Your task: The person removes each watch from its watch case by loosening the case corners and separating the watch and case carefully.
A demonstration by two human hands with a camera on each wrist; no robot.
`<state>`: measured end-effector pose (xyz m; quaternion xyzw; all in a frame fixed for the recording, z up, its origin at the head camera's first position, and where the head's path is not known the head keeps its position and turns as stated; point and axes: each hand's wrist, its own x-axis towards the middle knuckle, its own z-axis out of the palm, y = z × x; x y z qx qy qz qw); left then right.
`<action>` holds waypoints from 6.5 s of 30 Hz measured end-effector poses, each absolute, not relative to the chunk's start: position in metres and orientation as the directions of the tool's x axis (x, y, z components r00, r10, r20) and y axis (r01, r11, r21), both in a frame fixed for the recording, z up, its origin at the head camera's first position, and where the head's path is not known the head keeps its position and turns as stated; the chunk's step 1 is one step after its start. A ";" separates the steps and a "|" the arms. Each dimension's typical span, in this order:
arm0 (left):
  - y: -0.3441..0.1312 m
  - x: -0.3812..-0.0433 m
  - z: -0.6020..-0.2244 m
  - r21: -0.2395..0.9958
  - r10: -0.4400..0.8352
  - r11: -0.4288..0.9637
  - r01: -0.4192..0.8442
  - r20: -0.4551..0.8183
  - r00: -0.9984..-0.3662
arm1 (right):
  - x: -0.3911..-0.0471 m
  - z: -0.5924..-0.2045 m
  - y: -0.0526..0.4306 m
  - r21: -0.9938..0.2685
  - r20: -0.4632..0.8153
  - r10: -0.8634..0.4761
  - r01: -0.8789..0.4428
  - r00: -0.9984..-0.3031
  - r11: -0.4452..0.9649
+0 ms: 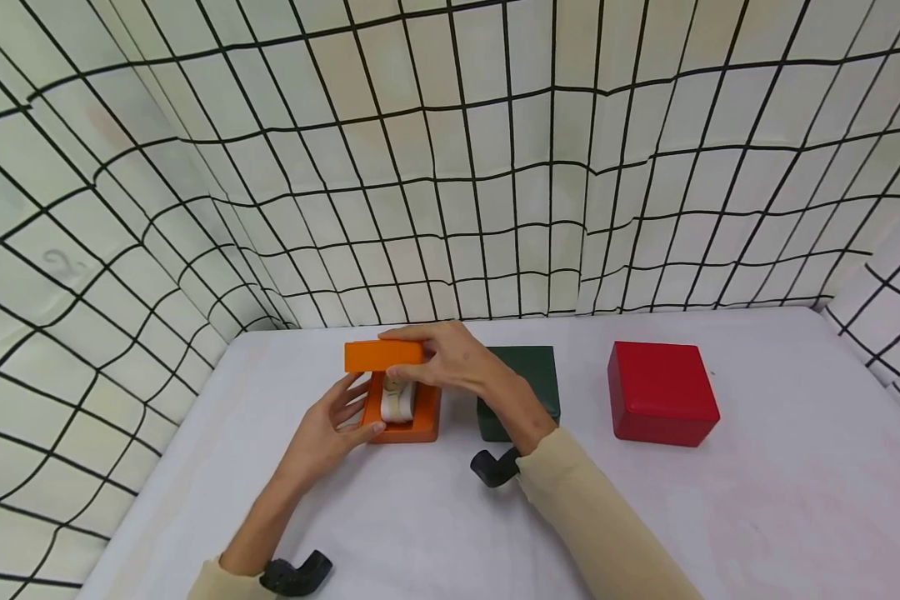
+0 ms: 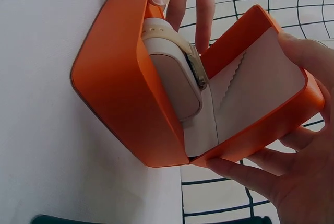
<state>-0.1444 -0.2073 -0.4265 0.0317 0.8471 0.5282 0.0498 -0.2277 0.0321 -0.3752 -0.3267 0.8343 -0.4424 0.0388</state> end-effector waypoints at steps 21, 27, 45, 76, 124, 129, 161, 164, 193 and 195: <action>-0.204 -0.146 -0.423 0.841 0.069 0.540 -0.041 -0.092 -0.993 | -0.239 -0.377 0.030 -0.850 0.223 -0.460 -0.403 -0.860 0.340; -0.204 -0.145 -0.424 0.828 0.058 0.557 -0.054 -0.104 -0.993 | -0.237 -0.379 0.025 -0.862 0.232 -0.382 -0.372 -0.894 0.346; -0.205 -0.143 -0.424 0.833 0.047 0.550 -0.063 -0.107 -0.993 | -0.228 -0.379 0.024 -0.858 0.241 -0.314 -0.353 -0.918 0.374; -0.204 -0.146 -0.424 0.854 0.047 0.513 -0.084 -0.126 -0.991 | -0.182 -0.380 0.015 -0.766 0.195 -0.365 -0.374 -0.910 0.523; -0.210 -0.146 -0.423 0.867 0.105 0.494 -0.065 -0.133 -0.985 | -0.189 -0.405 -0.005 -0.689 0.085 -0.466 -0.390 -0.881 0.611; -0.211 -0.146 -0.424 0.869 0.107 0.490 -0.067 -0.136 -0.985 | -0.188 -0.405 -0.006 -0.711 0.070 -0.458 -0.366 -0.886 0.600; -0.211 -0.147 -0.422 0.865 0.108 0.498 -0.065 -0.136 -0.985 | -0.180 -0.400 -0.005 -0.773 0.164 -0.424 -0.383 -0.890 0.505; -0.212 -0.147 -0.422 0.869 0.119 0.491 -0.063 -0.138 -0.983 | -0.179 -0.398 -0.005 -0.775 0.183 -0.418 -0.392 -0.890 0.495; -0.201 -0.140 -0.400 0.933 -0.062 0.360 -0.008 0.016 -0.998 | -0.172 -0.389 -0.009 -0.778 0.261 -0.404 -0.439 -0.877 0.449; -0.202 -0.140 -0.400 0.935 -0.051 0.353 -0.012 0.006 -0.999 | -0.171 -0.389 -0.010 -0.787 0.268 -0.410 -0.443 -0.872 0.430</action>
